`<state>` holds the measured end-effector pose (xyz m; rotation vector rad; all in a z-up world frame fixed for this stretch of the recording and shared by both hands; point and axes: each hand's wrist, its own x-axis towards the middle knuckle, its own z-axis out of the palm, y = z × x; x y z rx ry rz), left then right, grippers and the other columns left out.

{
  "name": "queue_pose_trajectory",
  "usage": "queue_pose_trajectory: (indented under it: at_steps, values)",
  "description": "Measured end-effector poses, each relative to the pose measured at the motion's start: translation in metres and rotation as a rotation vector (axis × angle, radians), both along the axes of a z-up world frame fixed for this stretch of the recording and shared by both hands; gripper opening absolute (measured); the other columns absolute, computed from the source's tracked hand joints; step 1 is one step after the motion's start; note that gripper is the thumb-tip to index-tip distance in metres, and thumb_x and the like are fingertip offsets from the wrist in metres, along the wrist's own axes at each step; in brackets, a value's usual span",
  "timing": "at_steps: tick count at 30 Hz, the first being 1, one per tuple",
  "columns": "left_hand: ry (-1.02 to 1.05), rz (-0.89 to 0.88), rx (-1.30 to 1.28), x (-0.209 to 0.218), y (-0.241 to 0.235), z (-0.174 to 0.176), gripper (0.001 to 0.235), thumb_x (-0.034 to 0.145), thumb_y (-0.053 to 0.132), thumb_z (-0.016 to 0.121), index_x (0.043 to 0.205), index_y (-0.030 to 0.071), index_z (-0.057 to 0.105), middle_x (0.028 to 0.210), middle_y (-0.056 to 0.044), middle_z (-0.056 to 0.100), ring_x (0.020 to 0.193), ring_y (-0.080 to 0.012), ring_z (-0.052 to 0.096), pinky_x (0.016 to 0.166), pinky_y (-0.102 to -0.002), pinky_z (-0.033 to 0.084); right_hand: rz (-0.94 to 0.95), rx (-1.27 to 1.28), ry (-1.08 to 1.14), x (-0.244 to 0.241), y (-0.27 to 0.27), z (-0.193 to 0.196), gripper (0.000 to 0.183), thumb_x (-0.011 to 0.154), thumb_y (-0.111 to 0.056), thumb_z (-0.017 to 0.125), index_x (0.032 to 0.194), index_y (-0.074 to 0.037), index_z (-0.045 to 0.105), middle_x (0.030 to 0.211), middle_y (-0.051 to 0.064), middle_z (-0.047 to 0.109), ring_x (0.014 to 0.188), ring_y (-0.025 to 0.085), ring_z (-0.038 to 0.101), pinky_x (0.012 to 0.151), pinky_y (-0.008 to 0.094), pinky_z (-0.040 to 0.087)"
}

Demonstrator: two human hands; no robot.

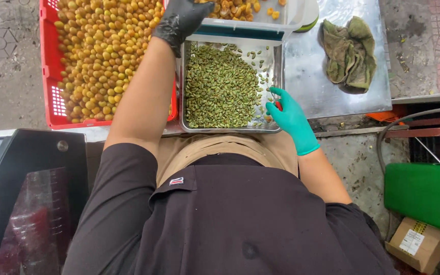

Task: Removing pits or peeling small yellow fruits by hand at a food stall.

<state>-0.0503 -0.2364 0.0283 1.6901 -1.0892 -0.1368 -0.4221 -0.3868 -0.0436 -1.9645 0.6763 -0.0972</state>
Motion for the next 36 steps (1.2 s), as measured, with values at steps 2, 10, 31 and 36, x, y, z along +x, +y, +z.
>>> queue_pose_trajectory:
  at_steps: [2, 10, 31, 36]
  values:
    - [-0.063, 0.043, 0.118, 0.018, 0.020, -0.006, 0.018, 0.103, 0.020, 0.070, 0.111, 0.004, 0.071, 0.090, -0.010, 0.076, 0.079, -0.0183, 0.073, 0.073, -0.035, 0.058, 0.009, -0.004, -0.002, -0.005, -0.003, -0.002, 0.052, 0.096, -0.020, 0.068, 0.145, -0.009, 0.053, 0.085, 0.004, 0.066, 0.081, 0.013, 0.067, 0.075, 0.029, 0.053]
    - [-0.456, 0.411, 0.394, 0.124, 0.228, -0.055, 0.027, 0.094, 0.016, 0.070, 0.119, 0.013, 0.081, 0.108, -0.018, 0.075, 0.095, -0.0379, 0.071, 0.085, -0.047, 0.057, 0.078, 0.111, 0.025, -0.008, 0.005, -0.018, 0.063, 0.093, -0.016, 0.068, 0.152, -0.010, 0.046, 0.074, -0.001, 0.054, 0.069, 0.009, 0.053, 0.066, 0.029, 0.048]
    - [0.076, 0.295, 0.679, 0.066, 0.130, -0.037, 0.032, 0.092, 0.024, 0.071, 0.121, 0.010, 0.072, 0.113, -0.015, 0.074, 0.097, -0.0303, 0.071, 0.087, -0.041, 0.058, 0.212, 0.100, -0.036, 0.007, 0.048, 0.013, 0.066, 0.100, -0.019, 0.060, 0.161, -0.015, 0.037, 0.079, 0.003, 0.056, 0.072, 0.011, 0.050, 0.069, 0.029, 0.048]
    - [0.878, 0.094, 0.023, -0.027, 0.134, -0.013, 0.043, 0.094, 0.016, 0.072, 0.135, 0.007, 0.064, 0.119, -0.006, 0.074, 0.101, -0.0122, 0.070, 0.090, -0.025, 0.059, 0.250, 0.448, -0.201, 0.023, 0.069, 0.051, 0.061, 0.106, -0.015, 0.045, 0.165, -0.015, 0.031, 0.081, 0.000, 0.059, 0.066, 0.007, 0.045, 0.061, 0.024, 0.041]
